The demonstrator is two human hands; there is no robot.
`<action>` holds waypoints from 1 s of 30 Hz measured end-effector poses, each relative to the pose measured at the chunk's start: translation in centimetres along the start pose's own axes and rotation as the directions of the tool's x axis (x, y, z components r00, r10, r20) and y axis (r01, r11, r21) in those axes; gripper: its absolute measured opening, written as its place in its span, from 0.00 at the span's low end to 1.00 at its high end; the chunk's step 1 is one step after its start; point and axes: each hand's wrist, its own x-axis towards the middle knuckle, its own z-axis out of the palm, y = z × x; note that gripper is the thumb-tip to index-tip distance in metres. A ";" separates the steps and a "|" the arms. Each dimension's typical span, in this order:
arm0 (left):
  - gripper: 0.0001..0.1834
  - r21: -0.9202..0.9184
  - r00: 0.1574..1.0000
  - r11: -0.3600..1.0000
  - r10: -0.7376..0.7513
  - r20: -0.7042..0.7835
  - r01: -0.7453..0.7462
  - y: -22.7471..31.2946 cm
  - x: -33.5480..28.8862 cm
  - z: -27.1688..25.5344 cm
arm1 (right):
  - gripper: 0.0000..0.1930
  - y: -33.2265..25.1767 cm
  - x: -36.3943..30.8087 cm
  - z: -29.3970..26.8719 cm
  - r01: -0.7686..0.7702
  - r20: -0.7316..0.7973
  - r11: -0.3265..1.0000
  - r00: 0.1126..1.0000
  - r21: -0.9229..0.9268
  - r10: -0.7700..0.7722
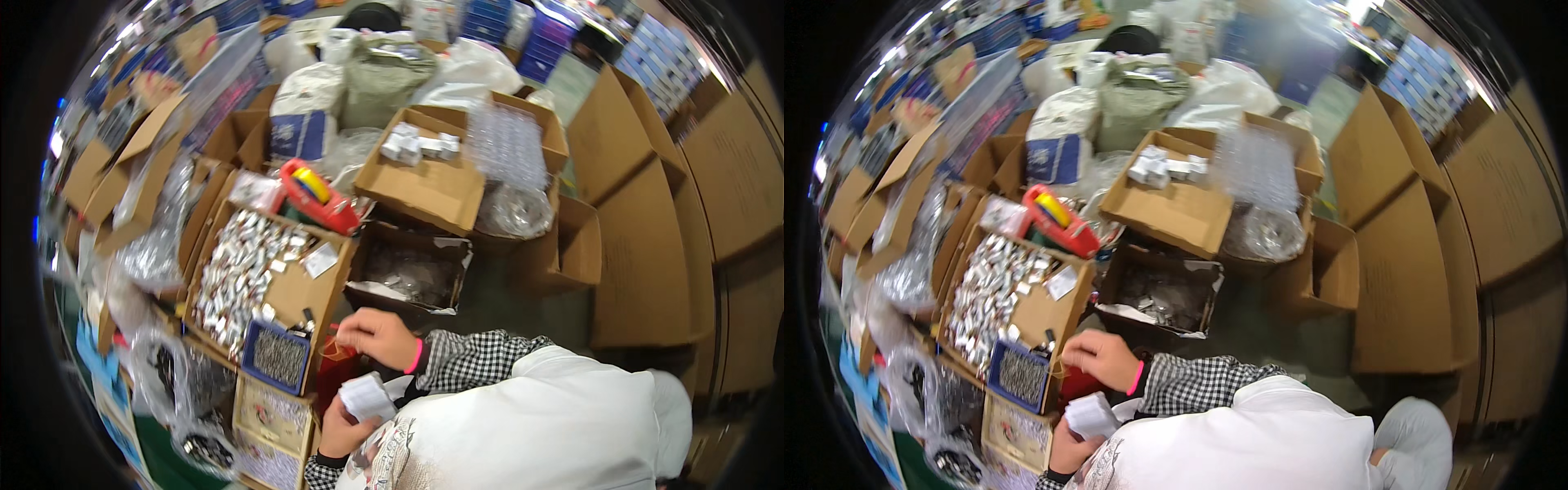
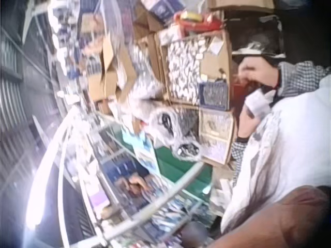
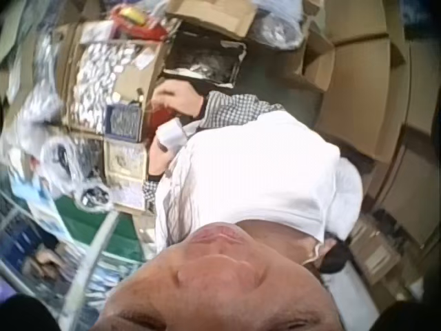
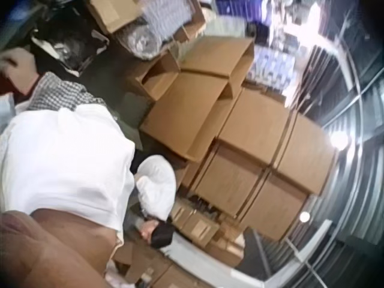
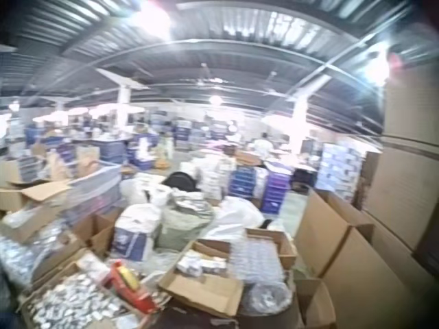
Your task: The person repeatedly picks small white rectangular boxes and black cylindrical components from trays on a cluttered workbench, inserts the components into the boxes, and closes them. The person occasionally reaches into a larger cardboard box to retrieve more boxes. The task is performed one at a time in a repetitive manner.
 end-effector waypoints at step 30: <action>0.32 -0.317 0.984 0.949 -0.062 -0.169 0.005 2.8 8.9 1.7 | 0.07 4.4 10.6 -11.5 0.287 0.243 0.740 0.955 -0.608 -0.172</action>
